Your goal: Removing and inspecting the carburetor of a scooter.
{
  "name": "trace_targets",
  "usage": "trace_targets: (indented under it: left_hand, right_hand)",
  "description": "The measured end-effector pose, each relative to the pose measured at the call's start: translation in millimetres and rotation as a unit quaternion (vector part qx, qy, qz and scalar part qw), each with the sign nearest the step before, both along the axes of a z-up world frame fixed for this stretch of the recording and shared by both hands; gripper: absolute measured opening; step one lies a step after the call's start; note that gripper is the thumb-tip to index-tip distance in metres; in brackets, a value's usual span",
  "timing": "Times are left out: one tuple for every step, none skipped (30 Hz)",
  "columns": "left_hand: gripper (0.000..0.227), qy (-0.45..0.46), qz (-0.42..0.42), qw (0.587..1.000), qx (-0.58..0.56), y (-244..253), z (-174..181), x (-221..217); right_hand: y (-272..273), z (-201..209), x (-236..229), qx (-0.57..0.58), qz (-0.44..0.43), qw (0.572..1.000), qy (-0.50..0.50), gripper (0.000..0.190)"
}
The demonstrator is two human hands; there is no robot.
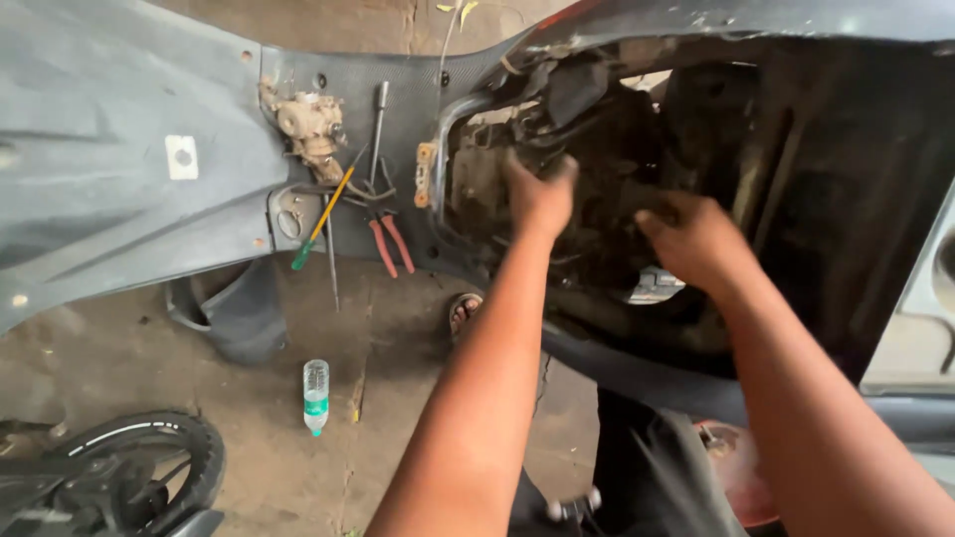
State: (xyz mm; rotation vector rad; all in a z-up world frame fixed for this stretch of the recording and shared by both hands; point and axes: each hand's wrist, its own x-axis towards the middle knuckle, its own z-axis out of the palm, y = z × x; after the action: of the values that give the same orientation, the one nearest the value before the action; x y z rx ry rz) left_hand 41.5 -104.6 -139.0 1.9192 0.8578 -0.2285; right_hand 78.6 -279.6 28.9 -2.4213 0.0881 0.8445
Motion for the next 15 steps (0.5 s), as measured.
trace_targets:
  left_hand:
    - [0.087,-0.013,0.156,0.98,-0.123,2,0,16]
    - [0.079,-0.024,0.306,0.922,-0.237,9,0,29]
    - [0.079,-0.022,0.305,0.924,-0.23,18,-4,36]
    - [0.065,0.017,0.386,0.853,-0.352,25,-7,44]
    - [0.052,0.055,0.456,0.757,-0.464,32,-10,51]
    - [0.052,0.057,0.457,0.758,-0.461,35,-36,47]
    - [0.042,0.046,0.446,0.763,-0.467,39,-60,43]
    - [0.032,0.033,0.436,0.765,-0.473,42,-85,38]
    - [0.032,0.035,0.438,0.764,-0.472,42,-74,34]
    - [0.027,0.033,0.429,0.78,-0.454,43,-63,28]
    - [0.021,0.031,0.42,0.796,-0.435,43,-51,21]
    - [0.021,0.031,0.424,0.795,-0.434,44,-29,21]
    - [0.019,0.07,0.403,0.829,-0.383,44,-6,21]
    - [0.02,0.107,0.377,0.859,-0.33,46,16,24]
    - [0.02,0.106,0.379,0.858,-0.329,45,38,33]
  right_hand:
    - [4,-1,7,0.005,0.001,0.999,0.043,0.047]
    - [11,-3,11,0.014,0.002,0.996,0.089,0.047]
    - [13,-15,9,0.02,0.001,0.995,0.093,0.047]
    - [13,-25,8,0.046,-0.002,0.994,0.101,0.048]
    - [14,-35,6,0.071,-0.006,0.991,0.11,0.048]
    - [13,-38,4,0.072,-0.007,0.991,0.112,0.048]
    - [13,-41,2,0.084,0.005,0.992,0.093,0.048]
    - [12,-43,0,0.095,0.019,0.993,0.073,0.047]
    - [16,-39,4,0.095,0.02,0.992,0.076,0.047]
    - [21,-33,8,0.065,0.024,0.995,0.076,0.046]
    - [25,-27,11,0.035,0.029,0.996,0.076,0.046]
    - [30,-24,17,0.035,0.032,0.996,0.079,0.046]
    - [34,-20,23,0.016,0.037,0.998,0.037,0.049]
    - [39,-16,30,-0.001,0.041,0.999,-0.007,0.054]
    - [44,-20,40,0.0,0.043,0.999,-0.007,0.054]
